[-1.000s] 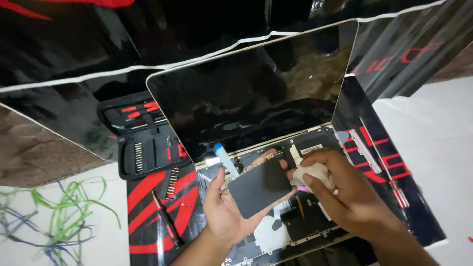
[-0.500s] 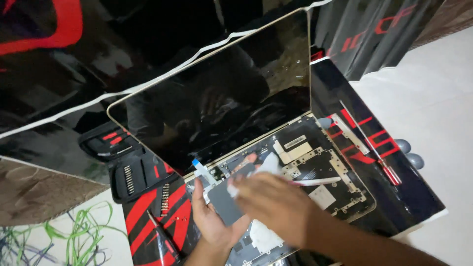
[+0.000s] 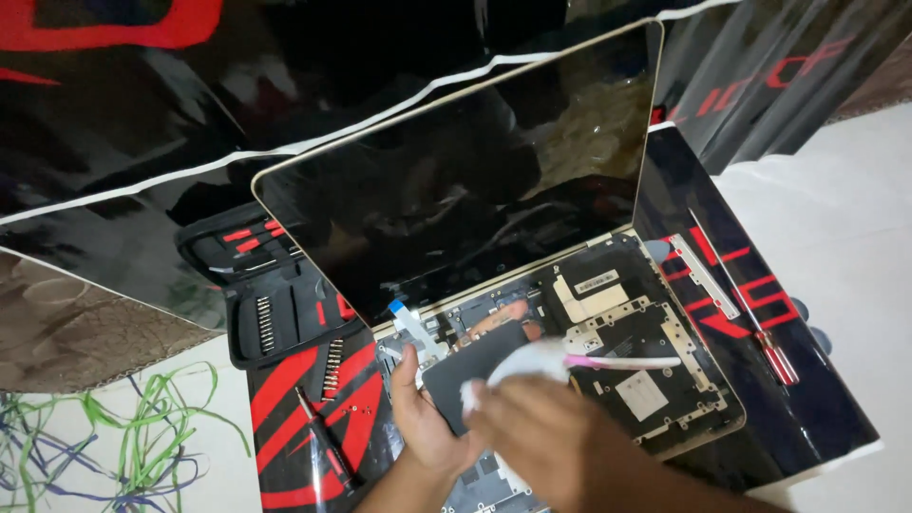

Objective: The person cleans the internal components of a disassembled laptop using a white cloth. They wipe the motherboard, a black rectangular component, and other parts inside the laptop chassis.

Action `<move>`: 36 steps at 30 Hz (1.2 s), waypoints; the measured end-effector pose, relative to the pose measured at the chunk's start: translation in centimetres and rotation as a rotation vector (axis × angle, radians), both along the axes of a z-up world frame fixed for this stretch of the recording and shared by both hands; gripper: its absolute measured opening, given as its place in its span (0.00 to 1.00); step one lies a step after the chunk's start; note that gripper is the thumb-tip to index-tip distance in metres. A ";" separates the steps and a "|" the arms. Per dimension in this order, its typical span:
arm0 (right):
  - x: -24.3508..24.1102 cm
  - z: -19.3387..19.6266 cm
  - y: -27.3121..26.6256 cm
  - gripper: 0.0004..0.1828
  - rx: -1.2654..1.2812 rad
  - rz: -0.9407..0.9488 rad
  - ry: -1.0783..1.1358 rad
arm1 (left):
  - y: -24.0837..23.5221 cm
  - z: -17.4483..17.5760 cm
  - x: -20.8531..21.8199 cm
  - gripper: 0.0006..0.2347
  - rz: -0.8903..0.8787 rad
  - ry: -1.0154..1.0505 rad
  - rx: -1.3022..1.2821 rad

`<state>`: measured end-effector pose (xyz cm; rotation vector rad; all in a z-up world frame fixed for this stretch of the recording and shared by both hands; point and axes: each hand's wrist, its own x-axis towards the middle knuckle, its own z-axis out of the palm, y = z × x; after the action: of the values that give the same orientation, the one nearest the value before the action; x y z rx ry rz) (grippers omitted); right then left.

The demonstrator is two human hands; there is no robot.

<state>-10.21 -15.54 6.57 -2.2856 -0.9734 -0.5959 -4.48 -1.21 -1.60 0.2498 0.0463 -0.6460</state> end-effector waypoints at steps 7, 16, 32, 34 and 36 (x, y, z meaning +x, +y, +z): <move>0.9 -0.2 -0.8 0.15 -0.088 -0.283 -0.038 | 0.2 0.2 0.2 0.42 -0.072 -0.124 -0.064; 1.6 0.1 -0.5 0.14 -0.174 -0.298 -0.028 | 0.2 4.0 0.9 0.53 -0.048 -0.301 0.026; 0.9 -2.1 -0.4 0.19 -0.199 -0.214 0.017 | 1.1 3.9 1.2 0.54 -0.119 -0.195 -0.044; 1.3 -2.2 -0.4 0.21 -0.186 -0.216 -0.023 | 1.4 3.8 1.0 0.55 -0.125 -0.198 -0.084; 1.3 -1.4 0.0 0.19 -0.199 -0.266 0.025 | 1.3 4.0 1.0 0.53 -0.140 -0.206 -0.082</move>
<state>-8.94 -15.57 5.15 -2.6187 -0.7501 -0.6001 -3.46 0.12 2.44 0.2405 -0.1960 -0.7564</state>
